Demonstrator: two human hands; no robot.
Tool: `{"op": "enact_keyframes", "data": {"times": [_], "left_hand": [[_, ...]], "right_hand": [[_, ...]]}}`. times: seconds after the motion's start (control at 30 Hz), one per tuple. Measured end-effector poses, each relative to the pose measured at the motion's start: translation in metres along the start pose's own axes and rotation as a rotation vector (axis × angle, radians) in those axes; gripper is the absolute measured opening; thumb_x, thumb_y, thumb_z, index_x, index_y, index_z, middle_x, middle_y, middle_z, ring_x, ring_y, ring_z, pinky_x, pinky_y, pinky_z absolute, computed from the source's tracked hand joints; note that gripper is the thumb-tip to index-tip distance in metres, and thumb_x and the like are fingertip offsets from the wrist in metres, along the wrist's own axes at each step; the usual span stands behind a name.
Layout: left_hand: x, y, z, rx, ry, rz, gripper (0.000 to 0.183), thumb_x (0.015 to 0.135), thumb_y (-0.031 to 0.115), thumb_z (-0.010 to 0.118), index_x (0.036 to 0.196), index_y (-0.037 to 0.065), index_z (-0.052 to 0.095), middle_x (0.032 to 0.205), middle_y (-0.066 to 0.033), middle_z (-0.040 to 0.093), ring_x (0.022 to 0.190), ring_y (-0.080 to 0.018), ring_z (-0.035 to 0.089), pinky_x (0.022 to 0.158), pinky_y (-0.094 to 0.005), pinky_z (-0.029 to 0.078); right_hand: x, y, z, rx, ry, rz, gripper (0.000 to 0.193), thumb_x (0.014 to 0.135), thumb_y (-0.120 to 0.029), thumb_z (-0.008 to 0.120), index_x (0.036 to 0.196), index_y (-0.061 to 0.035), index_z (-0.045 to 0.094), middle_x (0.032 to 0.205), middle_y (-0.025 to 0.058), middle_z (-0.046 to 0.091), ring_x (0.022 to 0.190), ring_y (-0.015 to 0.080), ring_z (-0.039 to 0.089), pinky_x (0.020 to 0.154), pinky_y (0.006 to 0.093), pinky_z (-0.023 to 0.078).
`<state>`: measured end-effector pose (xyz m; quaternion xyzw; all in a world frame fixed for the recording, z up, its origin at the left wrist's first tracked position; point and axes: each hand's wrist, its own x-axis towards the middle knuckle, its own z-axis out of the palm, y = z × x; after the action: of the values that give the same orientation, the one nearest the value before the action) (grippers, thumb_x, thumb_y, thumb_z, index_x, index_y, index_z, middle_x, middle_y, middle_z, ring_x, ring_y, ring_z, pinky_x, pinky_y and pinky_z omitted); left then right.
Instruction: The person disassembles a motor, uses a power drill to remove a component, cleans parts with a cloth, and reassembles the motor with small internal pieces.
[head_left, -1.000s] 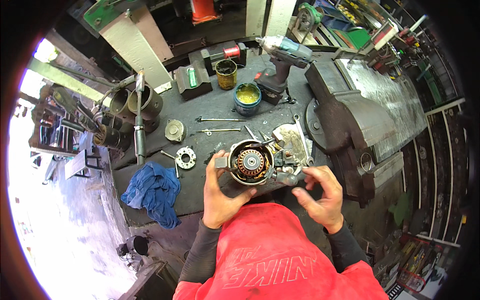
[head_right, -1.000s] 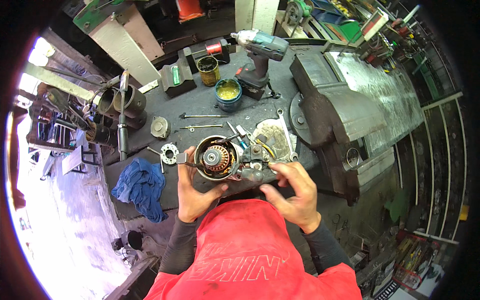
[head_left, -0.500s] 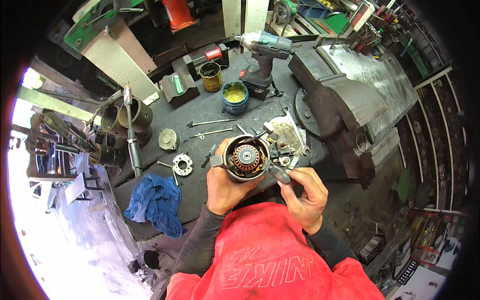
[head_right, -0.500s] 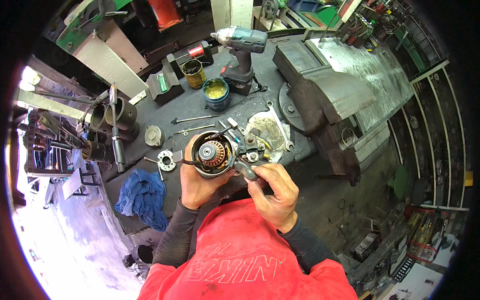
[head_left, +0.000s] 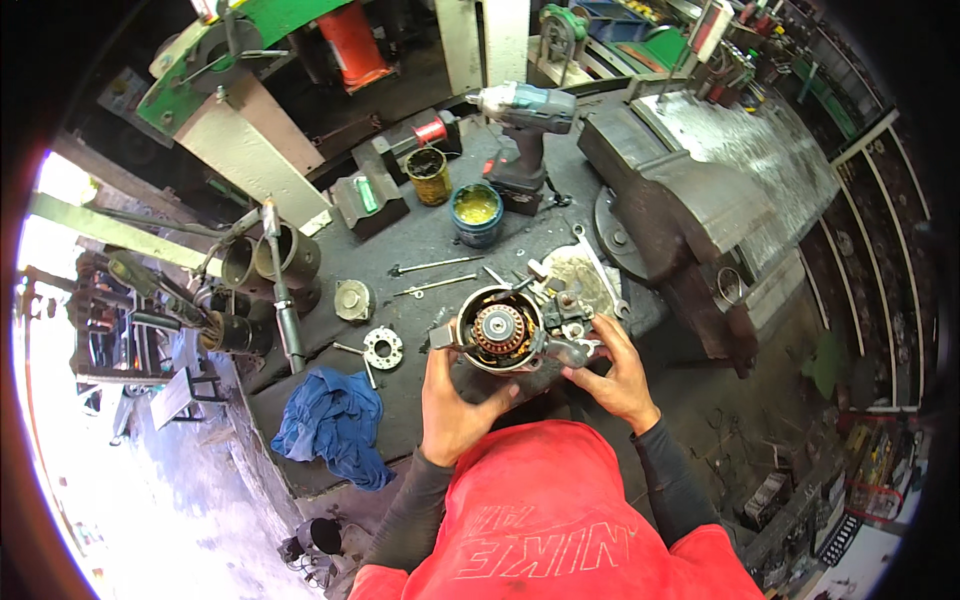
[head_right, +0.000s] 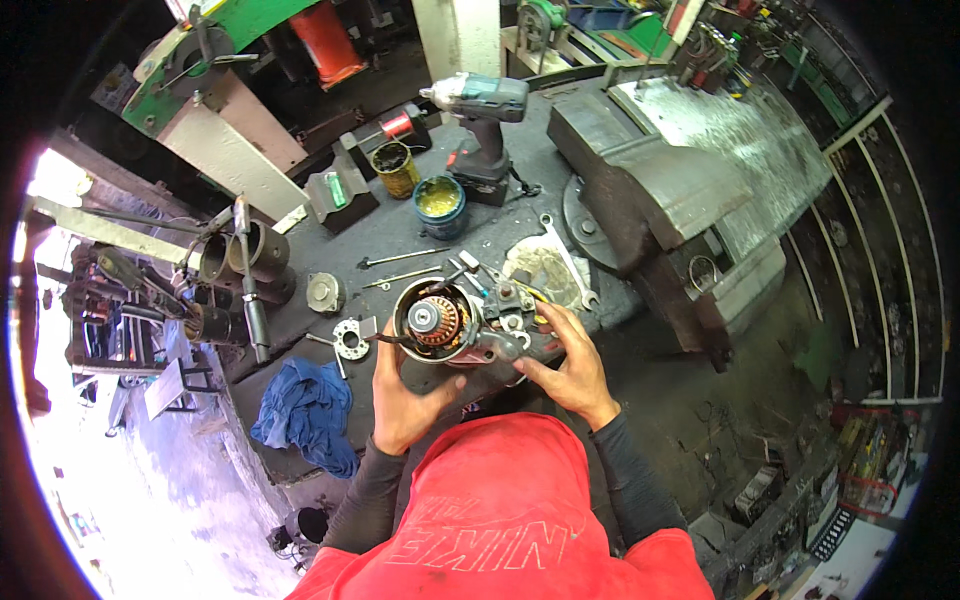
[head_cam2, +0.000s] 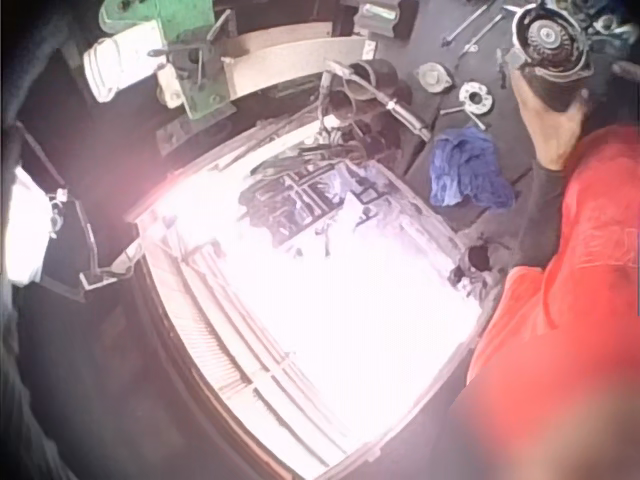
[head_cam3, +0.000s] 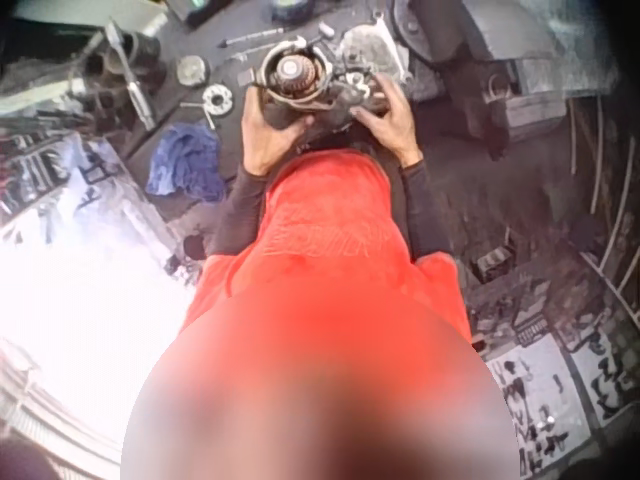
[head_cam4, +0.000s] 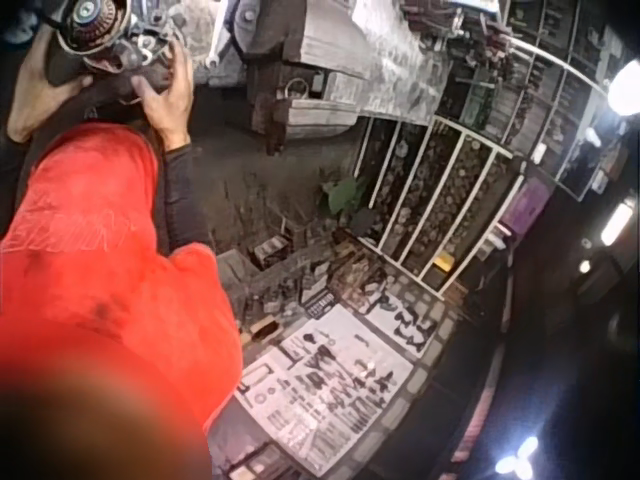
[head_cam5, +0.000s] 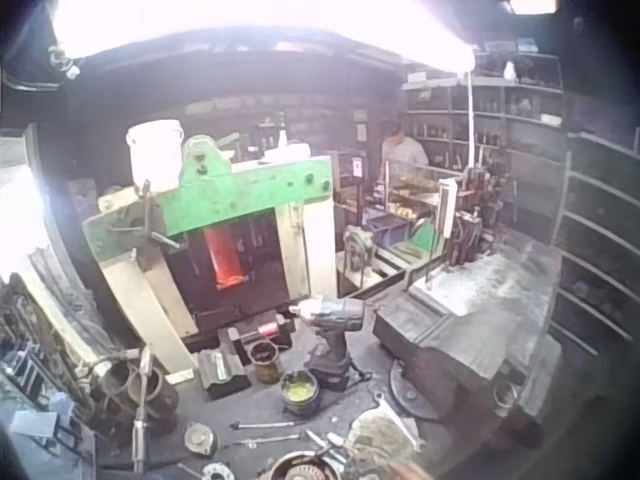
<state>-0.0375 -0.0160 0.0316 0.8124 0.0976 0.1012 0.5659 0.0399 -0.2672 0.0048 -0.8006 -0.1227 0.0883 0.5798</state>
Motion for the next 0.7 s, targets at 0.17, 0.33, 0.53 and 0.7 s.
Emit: {"op": "enact_keyframes", "data": {"times": [0.17, 0.33, 0.53, 0.7], "left_hand": [[-0.006, -0.001, 0.007, -0.183, 0.154, 0.115, 0.114, 0.068, 0.026, 0.102, 0.159, 0.0, 0.039, 0.15, -0.02, 0.055, 0.14, -0.0343, 0.056, 0.118, -0.0442, 0.045], [0.026, 0.015, 0.039, -0.099, 0.187, 0.103, 0.104, 0.057, 0.006, 0.101, 0.146, 0.001, 0.046, 0.134, -0.0111, 0.062, 0.125, -0.0222, 0.063, 0.11, -0.0371, 0.051], [0.012, 0.009, 0.02, -0.256, 0.253, -0.17, 0.091, 0.059, 0.009, 0.099, 0.138, 0.0, 0.056, 0.128, -0.0102, 0.067, 0.116, -0.023, 0.067, 0.106, -0.0376, 0.054], [-0.022, 0.001, -0.016, -0.614, 0.35, -0.112, 0.092, 0.068, 0.0, 0.096, 0.149, 0.002, 0.052, 0.14, -0.0107, 0.065, 0.12, -0.0247, 0.067, 0.107, -0.0416, 0.056]], "right_hand": [[0.053, 0.016, 0.008, 0.127, -0.294, -0.157, 0.1, 0.068, -0.017, 0.101, 0.154, -0.0038, 0.053, 0.149, 0.0139, 0.06, 0.139, 0.029, 0.058, 0.117, 0.0382, 0.046], [0.088, 0.011, 0.019, 0.334, -0.435, -0.338, 0.071, 0.068, -0.01, 0.099, 0.131, -0.0048, 0.066, 0.134, 0.0125, 0.07, 0.128, 0.0258, 0.066, 0.112, 0.0374, 0.05], [0.085, -0.026, 0.027, 0.224, -0.401, -0.172, 0.066, 0.062, -0.019, 0.101, 0.118, -0.0047, 0.07, 0.11, 0.0084, 0.072, 0.101, 0.023, 0.072, 0.091, 0.037, 0.057], [0.069, -0.093, 0.037, 0.089, -0.337, -0.493, 0.066, 0.06, -0.021, 0.096, 0.117, -0.0063, 0.066, 0.106, 0.0144, 0.068, 0.099, 0.0413, 0.07, 0.086, 0.0467, 0.057]]}}
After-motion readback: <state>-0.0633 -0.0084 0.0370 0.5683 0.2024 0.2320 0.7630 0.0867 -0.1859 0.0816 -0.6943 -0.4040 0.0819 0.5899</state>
